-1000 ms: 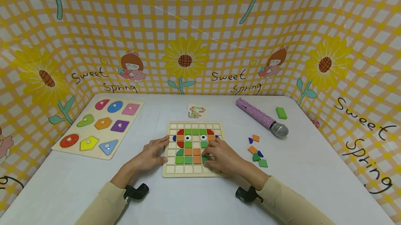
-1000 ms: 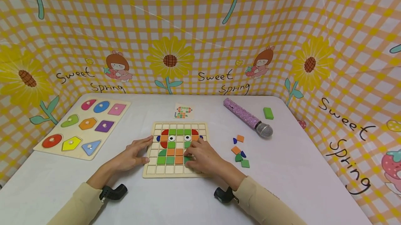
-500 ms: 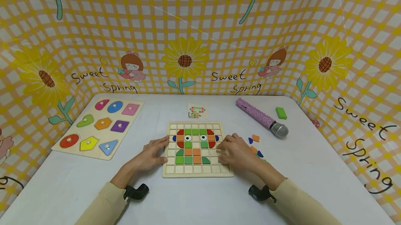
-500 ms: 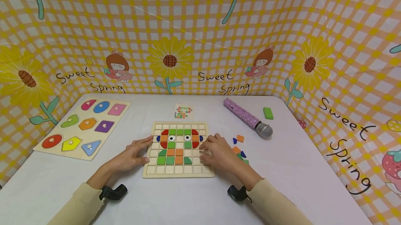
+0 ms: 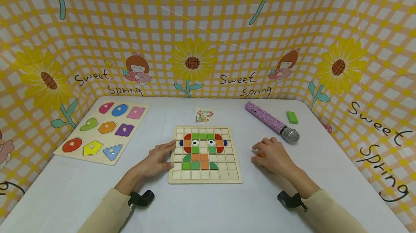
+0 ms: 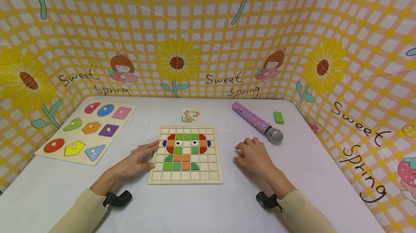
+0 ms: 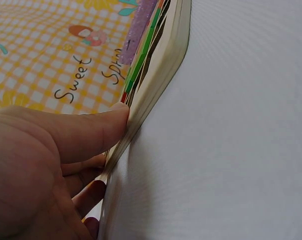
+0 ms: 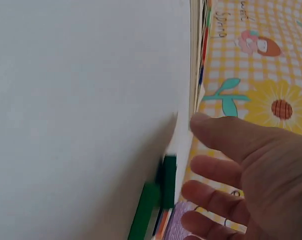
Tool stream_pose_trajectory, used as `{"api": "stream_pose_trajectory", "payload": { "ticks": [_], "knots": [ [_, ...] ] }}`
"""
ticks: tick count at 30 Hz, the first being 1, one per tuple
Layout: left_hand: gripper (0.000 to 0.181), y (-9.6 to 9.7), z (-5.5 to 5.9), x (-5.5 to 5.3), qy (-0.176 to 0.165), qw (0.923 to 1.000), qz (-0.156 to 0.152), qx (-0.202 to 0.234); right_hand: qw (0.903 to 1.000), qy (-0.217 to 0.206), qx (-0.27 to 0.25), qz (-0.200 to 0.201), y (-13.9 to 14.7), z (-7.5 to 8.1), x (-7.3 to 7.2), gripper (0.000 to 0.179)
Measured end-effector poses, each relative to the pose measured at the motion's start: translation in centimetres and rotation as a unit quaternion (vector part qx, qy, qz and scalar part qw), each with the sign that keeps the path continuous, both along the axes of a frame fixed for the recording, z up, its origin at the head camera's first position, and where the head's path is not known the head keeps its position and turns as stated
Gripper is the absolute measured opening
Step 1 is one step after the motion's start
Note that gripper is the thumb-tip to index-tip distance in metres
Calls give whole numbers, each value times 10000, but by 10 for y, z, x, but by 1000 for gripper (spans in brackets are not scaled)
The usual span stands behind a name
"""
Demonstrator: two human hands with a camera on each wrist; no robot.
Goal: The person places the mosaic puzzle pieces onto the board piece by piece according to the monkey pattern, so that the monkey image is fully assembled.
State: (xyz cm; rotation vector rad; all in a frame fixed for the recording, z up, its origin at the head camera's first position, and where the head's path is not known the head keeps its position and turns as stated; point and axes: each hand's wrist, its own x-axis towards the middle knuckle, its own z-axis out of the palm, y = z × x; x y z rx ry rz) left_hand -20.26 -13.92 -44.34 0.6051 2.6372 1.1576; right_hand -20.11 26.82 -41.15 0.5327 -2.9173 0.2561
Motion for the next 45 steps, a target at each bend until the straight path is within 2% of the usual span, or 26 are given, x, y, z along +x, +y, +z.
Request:
{"api": "stream_pose_trajectory", "payload": {
  "ticks": [11,16,28,36,41,45],
  "knots": [
    [66,0,-3,-1,24,10000,19,-33,9993,-50,144,-339,24,-5,0,40],
    [66,0,-3,-2,16,10000,15,-43,9988,-150,116,-449,28,-5,0,36],
    [66,-1,-3,-2,59,10000,-5,-69,9996,-55,35,-292,30,-6,0,25],
    [67,0,-3,-2,29,10000,28,-74,9997,74,-220,16,12,2,6,20],
    [67,0,-2,-2,10,10000,24,-36,9993,181,-188,265,-15,5,8,20],
    [66,0,-2,-1,1,10000,41,-59,9976,233,-211,621,-42,6,10,20]
  ]
}}
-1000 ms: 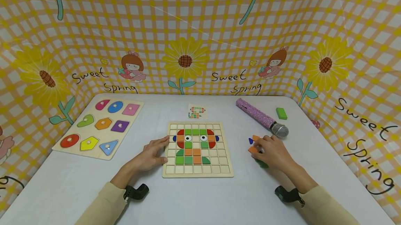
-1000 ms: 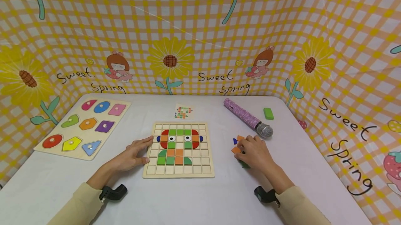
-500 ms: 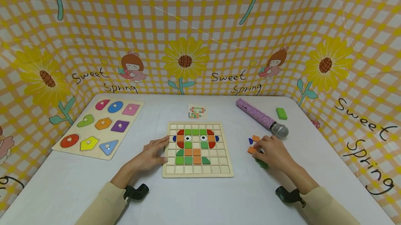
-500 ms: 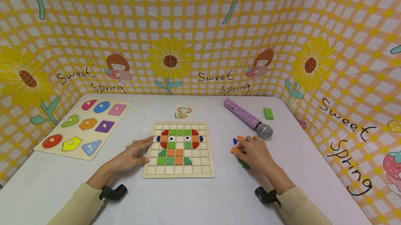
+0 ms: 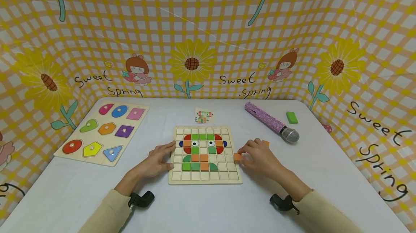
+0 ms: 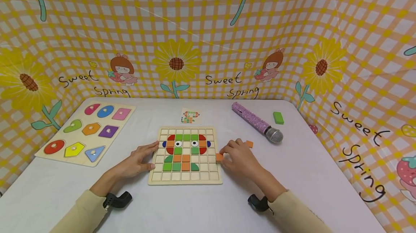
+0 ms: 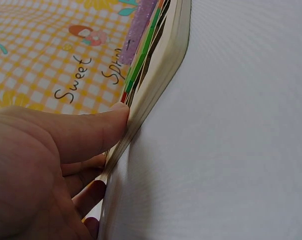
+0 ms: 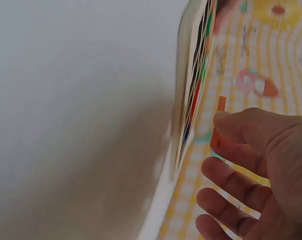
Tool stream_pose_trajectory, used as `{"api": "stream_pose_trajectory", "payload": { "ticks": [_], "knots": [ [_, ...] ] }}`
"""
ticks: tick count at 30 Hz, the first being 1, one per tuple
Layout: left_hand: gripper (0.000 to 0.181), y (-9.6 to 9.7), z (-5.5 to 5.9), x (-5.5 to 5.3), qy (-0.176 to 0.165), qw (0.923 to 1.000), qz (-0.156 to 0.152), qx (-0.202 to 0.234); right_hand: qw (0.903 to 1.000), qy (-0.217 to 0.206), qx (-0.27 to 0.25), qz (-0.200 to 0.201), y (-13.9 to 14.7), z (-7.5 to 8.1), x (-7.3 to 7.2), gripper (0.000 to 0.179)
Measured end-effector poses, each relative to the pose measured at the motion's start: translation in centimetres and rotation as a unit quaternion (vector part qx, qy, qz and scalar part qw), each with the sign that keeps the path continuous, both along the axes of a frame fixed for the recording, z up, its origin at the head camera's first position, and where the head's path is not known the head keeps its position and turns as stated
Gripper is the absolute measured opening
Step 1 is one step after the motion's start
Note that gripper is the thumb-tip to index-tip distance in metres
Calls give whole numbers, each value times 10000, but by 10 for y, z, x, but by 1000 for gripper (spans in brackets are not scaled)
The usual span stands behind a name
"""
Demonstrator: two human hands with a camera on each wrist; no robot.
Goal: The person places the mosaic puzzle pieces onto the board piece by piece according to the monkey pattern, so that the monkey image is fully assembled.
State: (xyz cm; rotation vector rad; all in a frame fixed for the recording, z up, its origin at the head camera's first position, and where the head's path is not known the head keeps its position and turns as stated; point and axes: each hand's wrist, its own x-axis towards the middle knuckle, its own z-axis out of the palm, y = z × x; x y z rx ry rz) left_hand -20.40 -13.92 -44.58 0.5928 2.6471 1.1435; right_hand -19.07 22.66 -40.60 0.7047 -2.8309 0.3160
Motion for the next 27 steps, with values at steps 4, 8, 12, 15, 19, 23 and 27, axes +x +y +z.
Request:
{"api": "stream_pose_trajectory", "payload": {
  "ticks": [4,8,12,15,19,23,27],
  "knots": [
    [67,1,0,1,-38,10000,27,18,9990,-77,54,430,-31,0,4,20],
    [67,1,0,1,-72,9999,25,72,9955,-81,60,941,-60,1,8,19],
    [67,0,0,2,-91,9999,18,107,9900,-18,130,1402,-84,1,10,20],
    [67,0,0,2,-97,9999,0,120,9859,-41,177,1661,-98,1,12,20],
    [66,-1,0,1,-40,9999,-73,119,9826,-136,300,1828,-113,3,13,20],
    [66,-1,0,0,-8,9999,-120,110,9810,-143,496,1868,-124,3,14,21],
    [66,-2,1,0,-30,9998,-122,123,9798,-115,664,1885,-131,1,14,22]
  ]
}}
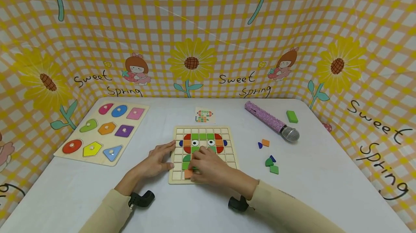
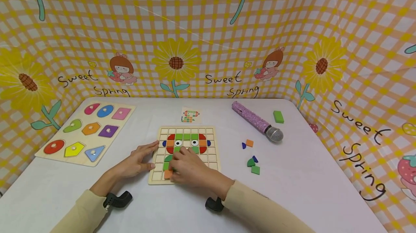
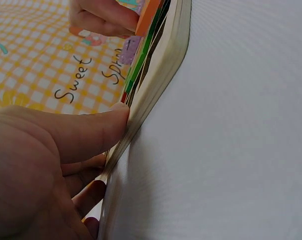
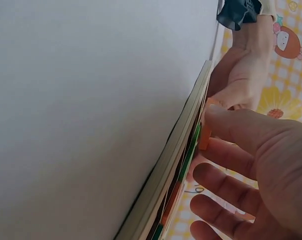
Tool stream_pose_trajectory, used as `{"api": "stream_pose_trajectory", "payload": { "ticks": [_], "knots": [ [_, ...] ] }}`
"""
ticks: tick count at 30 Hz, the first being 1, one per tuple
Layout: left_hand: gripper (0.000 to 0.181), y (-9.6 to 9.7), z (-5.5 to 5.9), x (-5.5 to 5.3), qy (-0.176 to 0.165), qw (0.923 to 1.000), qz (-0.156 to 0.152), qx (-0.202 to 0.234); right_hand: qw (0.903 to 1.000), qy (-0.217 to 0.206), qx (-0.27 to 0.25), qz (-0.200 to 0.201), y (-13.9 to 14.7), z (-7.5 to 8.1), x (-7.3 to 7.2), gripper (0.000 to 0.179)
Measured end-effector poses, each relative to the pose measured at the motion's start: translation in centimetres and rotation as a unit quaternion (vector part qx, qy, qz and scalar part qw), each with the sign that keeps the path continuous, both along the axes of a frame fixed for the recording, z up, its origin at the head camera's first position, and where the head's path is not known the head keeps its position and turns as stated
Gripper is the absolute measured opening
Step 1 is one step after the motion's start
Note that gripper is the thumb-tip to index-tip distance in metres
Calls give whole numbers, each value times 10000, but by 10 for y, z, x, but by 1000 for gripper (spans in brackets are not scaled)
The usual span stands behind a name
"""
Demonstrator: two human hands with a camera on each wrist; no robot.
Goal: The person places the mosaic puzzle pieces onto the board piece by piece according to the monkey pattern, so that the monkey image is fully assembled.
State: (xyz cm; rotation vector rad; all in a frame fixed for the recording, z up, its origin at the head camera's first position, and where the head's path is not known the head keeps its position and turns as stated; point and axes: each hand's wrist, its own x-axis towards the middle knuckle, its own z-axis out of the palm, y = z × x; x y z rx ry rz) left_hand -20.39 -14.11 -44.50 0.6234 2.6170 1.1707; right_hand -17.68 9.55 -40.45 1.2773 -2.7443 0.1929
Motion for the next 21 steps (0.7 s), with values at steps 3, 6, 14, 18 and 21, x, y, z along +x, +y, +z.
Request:
{"api": "stream_pose_trajectory", "payload": {
  "ticks": [3,6,14,18,21],
  "knots": [
    [66,0,0,0,-17,10000,14,19,10000,-25,88,-15,-4,-1,0,22],
    [66,0,0,0,-37,10000,34,25,9999,-31,134,-24,-6,-2,-1,22],
    [66,0,0,-1,-40,10000,42,3,9998,11,181,-67,-9,-2,-1,23],
    [66,-1,0,-1,-52,10000,26,27,9999,26,145,-76,-10,-2,0,23],
    [66,0,-1,-1,-33,10000,14,24,9999,15,108,-104,-8,-2,1,21]
  ]
}}
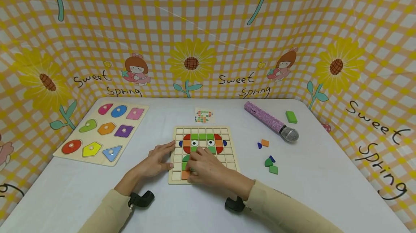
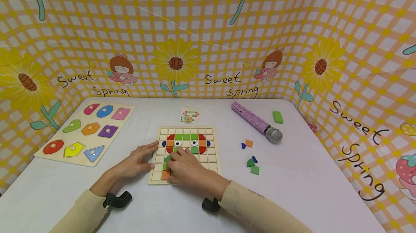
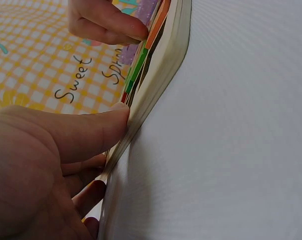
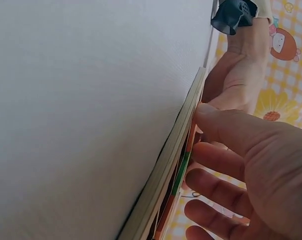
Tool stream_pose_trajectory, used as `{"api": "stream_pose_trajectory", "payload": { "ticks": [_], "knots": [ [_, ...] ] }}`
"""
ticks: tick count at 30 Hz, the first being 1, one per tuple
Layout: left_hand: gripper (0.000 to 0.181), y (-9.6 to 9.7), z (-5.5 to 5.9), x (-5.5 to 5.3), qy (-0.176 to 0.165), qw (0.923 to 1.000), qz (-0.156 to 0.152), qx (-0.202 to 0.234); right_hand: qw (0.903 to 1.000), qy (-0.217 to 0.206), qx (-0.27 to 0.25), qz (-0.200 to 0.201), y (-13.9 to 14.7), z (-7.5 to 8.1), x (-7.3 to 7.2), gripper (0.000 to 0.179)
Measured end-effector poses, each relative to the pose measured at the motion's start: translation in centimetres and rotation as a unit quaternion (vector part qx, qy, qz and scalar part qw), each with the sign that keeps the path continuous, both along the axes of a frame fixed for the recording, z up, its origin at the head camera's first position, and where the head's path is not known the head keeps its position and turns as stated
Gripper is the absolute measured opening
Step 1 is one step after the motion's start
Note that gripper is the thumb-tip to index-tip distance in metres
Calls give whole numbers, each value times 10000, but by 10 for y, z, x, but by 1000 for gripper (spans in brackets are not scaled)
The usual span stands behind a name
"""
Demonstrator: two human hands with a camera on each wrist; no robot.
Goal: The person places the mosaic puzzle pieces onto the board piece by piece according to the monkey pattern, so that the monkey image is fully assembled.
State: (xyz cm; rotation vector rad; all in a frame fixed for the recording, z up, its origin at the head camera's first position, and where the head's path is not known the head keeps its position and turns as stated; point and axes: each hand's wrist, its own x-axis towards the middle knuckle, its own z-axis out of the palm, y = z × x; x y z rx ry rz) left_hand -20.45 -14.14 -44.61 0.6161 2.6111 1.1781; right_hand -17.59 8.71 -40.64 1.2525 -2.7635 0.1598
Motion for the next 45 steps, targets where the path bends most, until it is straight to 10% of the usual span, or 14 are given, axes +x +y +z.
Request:
{"api": "stream_pose_trajectory", "payload": {
  "ticks": [25,45],
  "knots": [
    [66,0,-2,1,75,9999,96,-100,9770,115,-1094,-1829,156,8,17,28],
    [67,1,-1,-1,95,9999,32,-104,9541,-268,-615,-2920,228,-4,25,28]
  ]
}}
